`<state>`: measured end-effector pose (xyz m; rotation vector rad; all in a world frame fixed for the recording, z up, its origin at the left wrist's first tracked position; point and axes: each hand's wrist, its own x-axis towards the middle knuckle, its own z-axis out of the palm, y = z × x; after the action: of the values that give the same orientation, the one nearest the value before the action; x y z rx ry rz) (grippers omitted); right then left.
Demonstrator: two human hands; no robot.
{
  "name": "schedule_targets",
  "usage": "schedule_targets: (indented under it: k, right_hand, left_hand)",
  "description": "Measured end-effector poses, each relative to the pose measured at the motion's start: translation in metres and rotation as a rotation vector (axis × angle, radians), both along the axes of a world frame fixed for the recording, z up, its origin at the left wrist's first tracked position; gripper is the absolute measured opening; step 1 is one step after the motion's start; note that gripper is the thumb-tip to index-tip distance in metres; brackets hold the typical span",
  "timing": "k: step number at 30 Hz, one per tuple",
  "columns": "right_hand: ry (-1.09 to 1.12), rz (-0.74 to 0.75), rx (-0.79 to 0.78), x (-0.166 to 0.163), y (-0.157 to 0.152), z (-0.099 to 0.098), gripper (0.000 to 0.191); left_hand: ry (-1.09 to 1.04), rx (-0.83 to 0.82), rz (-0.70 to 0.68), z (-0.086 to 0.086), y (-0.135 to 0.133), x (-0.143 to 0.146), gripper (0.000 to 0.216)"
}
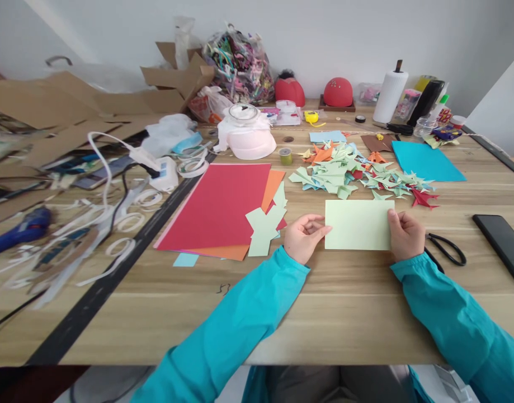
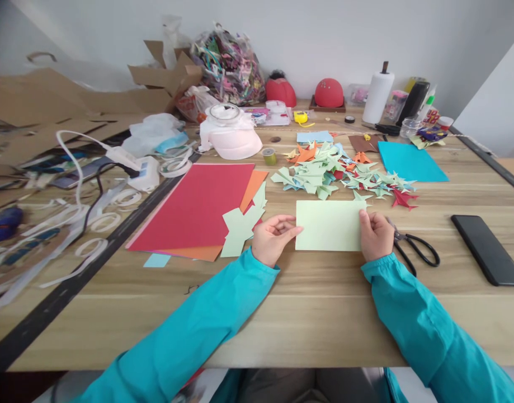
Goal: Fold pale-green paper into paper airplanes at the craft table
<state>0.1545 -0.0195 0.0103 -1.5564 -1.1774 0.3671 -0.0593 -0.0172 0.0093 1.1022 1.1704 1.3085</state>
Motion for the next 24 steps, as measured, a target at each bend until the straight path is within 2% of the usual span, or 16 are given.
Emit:
schedule_targets:
  k: [24]
  right_hand:
    - [0.065,0.031,0.014,0.001,0.0001,-0.0055,0.041]
  left_hand:
    - [-0.026,-0.017,-0.007,-0.0011,0.0011,0.0006,0.033]
